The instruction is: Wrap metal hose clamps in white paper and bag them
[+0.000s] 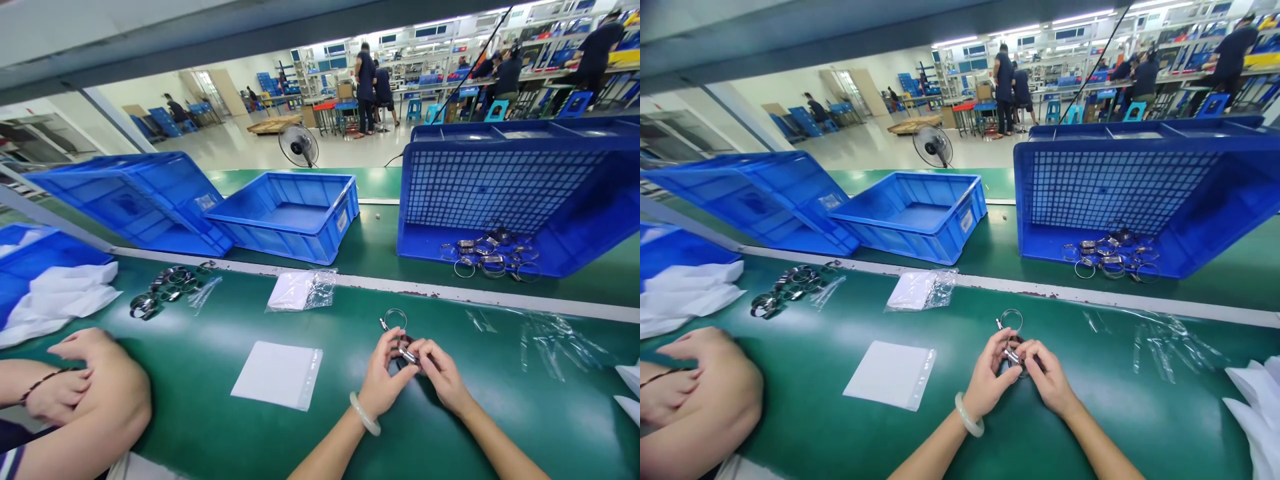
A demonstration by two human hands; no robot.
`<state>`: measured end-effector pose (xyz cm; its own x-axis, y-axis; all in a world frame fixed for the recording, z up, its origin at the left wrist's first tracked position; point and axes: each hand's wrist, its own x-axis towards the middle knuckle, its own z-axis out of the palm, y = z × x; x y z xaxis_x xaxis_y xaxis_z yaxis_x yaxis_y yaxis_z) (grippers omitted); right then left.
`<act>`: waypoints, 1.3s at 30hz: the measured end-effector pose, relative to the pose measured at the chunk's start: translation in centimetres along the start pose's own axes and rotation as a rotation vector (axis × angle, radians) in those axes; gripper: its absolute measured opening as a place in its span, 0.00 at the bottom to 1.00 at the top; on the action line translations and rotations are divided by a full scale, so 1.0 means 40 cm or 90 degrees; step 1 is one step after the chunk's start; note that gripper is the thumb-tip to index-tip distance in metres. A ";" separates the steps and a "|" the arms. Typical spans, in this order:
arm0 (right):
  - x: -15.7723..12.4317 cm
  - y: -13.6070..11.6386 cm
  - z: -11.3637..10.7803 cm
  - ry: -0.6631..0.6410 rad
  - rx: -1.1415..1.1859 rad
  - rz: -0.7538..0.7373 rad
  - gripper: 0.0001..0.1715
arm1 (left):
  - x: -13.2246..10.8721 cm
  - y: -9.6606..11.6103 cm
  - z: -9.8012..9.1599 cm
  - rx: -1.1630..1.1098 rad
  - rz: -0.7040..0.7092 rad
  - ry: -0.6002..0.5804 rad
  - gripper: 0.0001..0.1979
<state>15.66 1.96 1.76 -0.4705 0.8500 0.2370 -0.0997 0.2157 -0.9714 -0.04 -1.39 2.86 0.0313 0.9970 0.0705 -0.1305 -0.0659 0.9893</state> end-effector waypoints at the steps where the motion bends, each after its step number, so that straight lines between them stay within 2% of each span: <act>1: 0.001 0.001 0.000 -0.005 0.049 0.030 0.13 | 0.000 0.000 0.000 -0.002 0.005 0.004 0.30; 2: 0.002 0.002 -0.001 -0.013 0.100 0.058 0.14 | 0.000 0.003 -0.001 0.001 0.011 0.001 0.28; 5: 0.007 0.005 -0.006 -0.010 0.236 0.118 0.15 | 0.004 0.017 -0.009 0.030 0.026 -0.028 0.13; 7: 0.009 0.008 -0.011 0.020 0.243 0.137 0.14 | 0.010 0.025 -0.019 0.018 0.020 -0.038 0.07; 9: 0.009 0.012 -0.015 0.044 0.153 0.137 0.13 | 0.019 0.028 -0.034 -0.040 -0.001 -0.021 0.09; 11: 0.009 0.017 -0.017 0.061 -0.003 0.113 0.12 | 0.029 0.028 -0.054 -0.109 -0.036 0.033 0.09; 14: 0.018 0.024 -0.018 0.084 -0.236 0.037 0.10 | 0.045 0.029 -0.089 -0.177 -0.067 0.143 0.08; 17: 0.052 0.034 -0.023 0.085 -0.398 -0.054 0.12 | 0.056 0.037 -0.115 -0.247 -0.075 0.212 0.11; 20: 0.101 0.048 -0.030 0.050 -0.502 -0.088 0.14 | 0.059 0.044 -0.125 -0.277 -0.077 0.231 0.13; 25: 0.143 0.063 -0.034 -0.043 -0.547 -0.038 0.10 | 0.058 0.036 -0.124 -0.232 -0.070 0.208 0.14; 27: 0.139 0.059 -0.037 -0.049 -0.502 -0.014 0.11 | 0.057 0.031 -0.124 -0.186 -0.070 0.197 0.14; 30: 0.123 0.045 -0.044 -0.002 -0.351 0.025 0.14 | 0.055 0.027 -0.121 -0.096 -0.074 0.179 0.15; 36: 0.103 0.013 -0.035 0.080 0.200 0.220 0.17 | 0.043 0.028 -0.091 -0.002 -0.089 0.101 0.16; 39: 0.101 0.007 -0.015 0.098 0.357 0.272 0.19 | 0.035 0.032 -0.065 -0.015 -0.081 0.038 0.16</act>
<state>14.25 5.76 2.46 -0.4438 0.8723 -0.2054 -0.3898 -0.3943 -0.8322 -2.75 0.02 3.90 -0.0094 0.9980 -0.0630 -0.1525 0.0608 0.9864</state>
